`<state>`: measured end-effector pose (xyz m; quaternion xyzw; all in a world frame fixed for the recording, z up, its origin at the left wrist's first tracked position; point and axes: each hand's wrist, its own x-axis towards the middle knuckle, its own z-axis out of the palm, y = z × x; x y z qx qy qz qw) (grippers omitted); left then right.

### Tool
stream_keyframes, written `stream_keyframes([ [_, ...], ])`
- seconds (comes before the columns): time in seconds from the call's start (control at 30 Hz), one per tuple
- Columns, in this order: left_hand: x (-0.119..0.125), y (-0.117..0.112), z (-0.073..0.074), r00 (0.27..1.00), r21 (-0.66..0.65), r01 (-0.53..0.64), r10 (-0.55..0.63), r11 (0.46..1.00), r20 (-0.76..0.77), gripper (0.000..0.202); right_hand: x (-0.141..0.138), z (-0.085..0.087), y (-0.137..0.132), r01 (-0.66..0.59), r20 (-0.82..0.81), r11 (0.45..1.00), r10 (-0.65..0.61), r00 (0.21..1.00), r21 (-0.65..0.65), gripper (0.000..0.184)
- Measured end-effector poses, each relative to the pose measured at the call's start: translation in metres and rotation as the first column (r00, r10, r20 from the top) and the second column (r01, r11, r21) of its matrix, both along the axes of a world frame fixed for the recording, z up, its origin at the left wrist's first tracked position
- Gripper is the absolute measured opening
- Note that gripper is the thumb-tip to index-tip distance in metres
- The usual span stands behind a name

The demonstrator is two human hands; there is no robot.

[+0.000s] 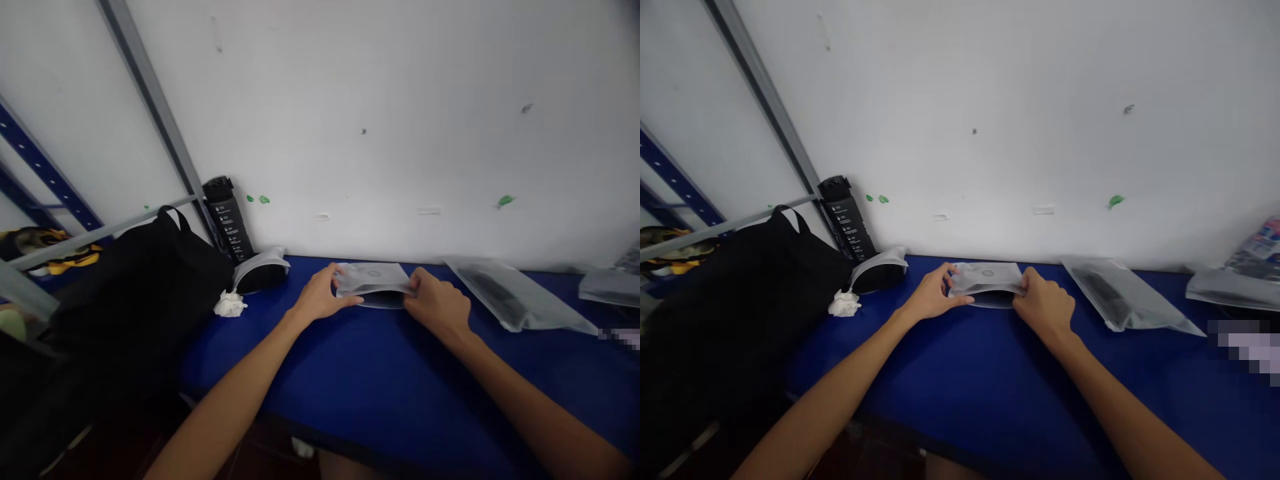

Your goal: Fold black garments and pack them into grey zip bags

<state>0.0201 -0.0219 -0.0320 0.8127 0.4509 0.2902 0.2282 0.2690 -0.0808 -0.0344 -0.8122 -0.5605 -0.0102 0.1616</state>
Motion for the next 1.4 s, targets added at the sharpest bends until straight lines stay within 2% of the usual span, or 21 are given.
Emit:
stream_keyframes([
  [0.07, -0.001, -0.002, 0.003, 1.000, -0.019, 0.010, -0.010, 1.000, -0.010, 0.074, -0.001, 0.002, -0.002, -0.006, 0.024, 1.000, 0.007, 1.000, -0.028, 0.012],
  [0.17, -0.002, -0.002, 0.004, 0.999, -0.042, -0.042, 0.043, 0.998, 0.023, 0.069, -0.003, 0.006, -0.006, -0.026, 0.054, 0.999, 0.028, 0.998, -0.035, 0.009],
  [0.33, 0.001, 0.005, -0.005, 0.975, -0.099, -0.010, 0.031, 0.995, 0.220, 0.031, 0.000, 0.006, -0.006, -0.077, 0.074, 0.996, 0.080, 0.994, -0.042, 0.006],
  [0.4, 0.005, 0.007, -0.011, 0.955, -0.126, -0.056, 0.090, 0.990, 0.282, 0.024, 0.001, 0.003, -0.004, -0.112, 0.047, 0.994, 0.112, 0.993, 0.014, 0.004],
  [0.43, 0.008, 0.007, -0.013, 0.940, -0.165, -0.076, 0.126, 0.983, 0.316, 0.023, 0.000, 0.001, -0.004, -0.147, 0.025, 0.987, 0.145, 0.989, 0.069, 0.010],
  [0.5, 0.013, 0.005, -0.015, 0.905, -0.271, -0.074, 0.179, 0.960, 0.387, 0.025, -0.006, -0.002, -0.005, -0.261, -0.018, 0.943, 0.270, 0.963, 0.208, 0.026],
  [0.57, 0.018, 0.000, -0.015, 0.879, -0.351, -0.026, 0.188, 0.936, 0.438, 0.029, -0.015, -0.006, -0.008, -0.411, -0.028, 0.853, 0.442, 0.896, 0.322, 0.033],
  [0.67, 0.022, -0.006, -0.014, 0.871, -0.372, 0.091, 0.108, 0.924, 0.479, 0.034, -0.030, -0.011, -0.013, -0.580, 0.022, 0.709, 0.626, 0.780, 0.401, 0.028],
  [0.73, 0.024, -0.008, -0.015, 0.862, -0.359, 0.159, 0.048, 0.920, 0.504, 0.036, -0.036, -0.015, -0.014, -0.612, 0.037, 0.674, 0.659, 0.751, 0.413, 0.023],
  [0.8, 0.026, -0.010, -0.017, 0.854, -0.334, 0.181, 0.020, 0.925, 0.520, 0.036, -0.038, -0.018, -0.012, -0.595, -0.003, 0.704, 0.646, 0.763, 0.388, 0.021],
  [0.87, 0.026, -0.010, -0.019, 0.861, -0.293, 0.146, 0.025, 0.945, 0.508, 0.034, -0.037, -0.022, -0.009, -0.575, -0.069, 0.749, 0.627, 0.776, 0.330, 0.022],
  [0.97, 0.025, -0.010, -0.020, 0.890, -0.255, 0.078, 0.048, 0.964, 0.453, 0.032, -0.034, -0.025, -0.006, -0.574, -0.124, 0.776, 0.616, 0.778, 0.260, 0.023],
  [1.07, 0.025, -0.009, -0.021, 0.886, -0.275, 0.071, 0.066, 0.959, 0.458, 0.028, -0.032, -0.025, -0.007, -0.594, -0.105, 0.757, 0.637, 0.763, 0.273, 0.024],
  [1.23, 0.029, -0.011, -0.023, 0.868, -0.295, 0.174, -0.005, 0.939, 0.496, 0.026, -0.036, -0.025, -0.012, -0.650, -0.066, 0.664, 0.716, 0.695, 0.369, 0.026],
  [1.4, 0.032, -0.012, -0.026, 0.844, -0.310, 0.209, -0.010, 0.927, 0.537, 0.027, -0.040, -0.025, -0.010, -0.639, 0.068, 0.671, 0.668, 0.741, 0.376, 0.025],
])
